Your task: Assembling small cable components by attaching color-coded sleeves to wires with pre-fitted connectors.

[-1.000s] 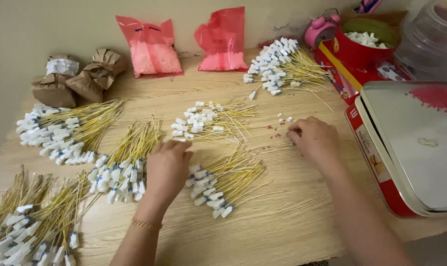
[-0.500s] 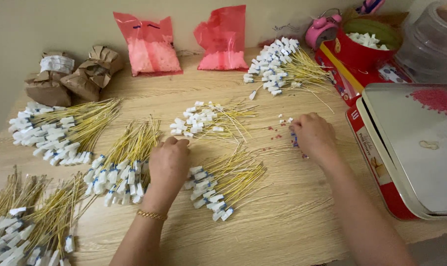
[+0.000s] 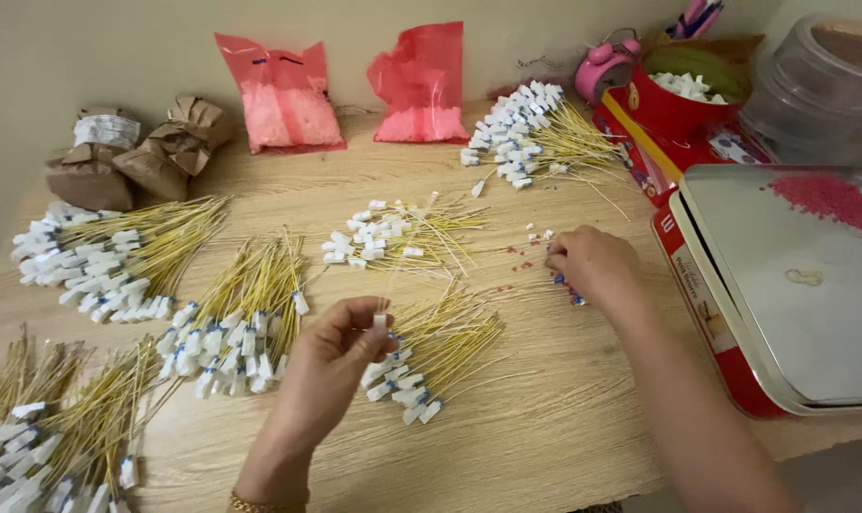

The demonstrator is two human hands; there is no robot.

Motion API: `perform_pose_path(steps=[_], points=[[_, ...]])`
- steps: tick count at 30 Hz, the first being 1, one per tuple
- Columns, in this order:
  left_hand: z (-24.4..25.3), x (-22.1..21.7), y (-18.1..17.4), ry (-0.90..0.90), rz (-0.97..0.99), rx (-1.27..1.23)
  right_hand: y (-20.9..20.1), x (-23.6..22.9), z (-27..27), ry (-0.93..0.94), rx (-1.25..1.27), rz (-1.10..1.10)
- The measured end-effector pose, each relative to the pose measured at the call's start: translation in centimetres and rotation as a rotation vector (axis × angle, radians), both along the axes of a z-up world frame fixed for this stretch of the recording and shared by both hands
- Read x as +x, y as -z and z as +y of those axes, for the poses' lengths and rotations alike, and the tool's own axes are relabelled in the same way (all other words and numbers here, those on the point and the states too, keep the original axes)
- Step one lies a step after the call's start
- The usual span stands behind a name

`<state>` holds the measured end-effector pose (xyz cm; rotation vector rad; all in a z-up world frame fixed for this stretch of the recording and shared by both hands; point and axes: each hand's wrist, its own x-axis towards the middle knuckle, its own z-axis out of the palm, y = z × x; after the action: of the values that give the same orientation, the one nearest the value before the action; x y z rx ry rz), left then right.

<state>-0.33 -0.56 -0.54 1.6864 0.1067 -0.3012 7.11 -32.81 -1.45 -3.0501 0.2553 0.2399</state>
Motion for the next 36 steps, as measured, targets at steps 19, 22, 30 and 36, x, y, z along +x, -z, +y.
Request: perform_pose_path(steps=[19,22,30,36], points=[[-3.2,-0.8,4.7,-0.135,-0.116,-0.374,2.7,-6.7,10.0,-0.327,1.495,-0.300],[-3.2,-1.1,5.1,-0.120,-0.132,-0.375,2.6,-6.8,11.8,-0.329,1.502,-0.328],[-3.7,-1.6,4.1,-0.156,-0.131,-0.396,1.3,-7.9,12.6,-0.174,1.431,-0.345],[-4.1,-1.8,4.5,-0.174,-0.157,-0.387,1.8,-8.0,12.8,-0.160,1.423,-0.356]])
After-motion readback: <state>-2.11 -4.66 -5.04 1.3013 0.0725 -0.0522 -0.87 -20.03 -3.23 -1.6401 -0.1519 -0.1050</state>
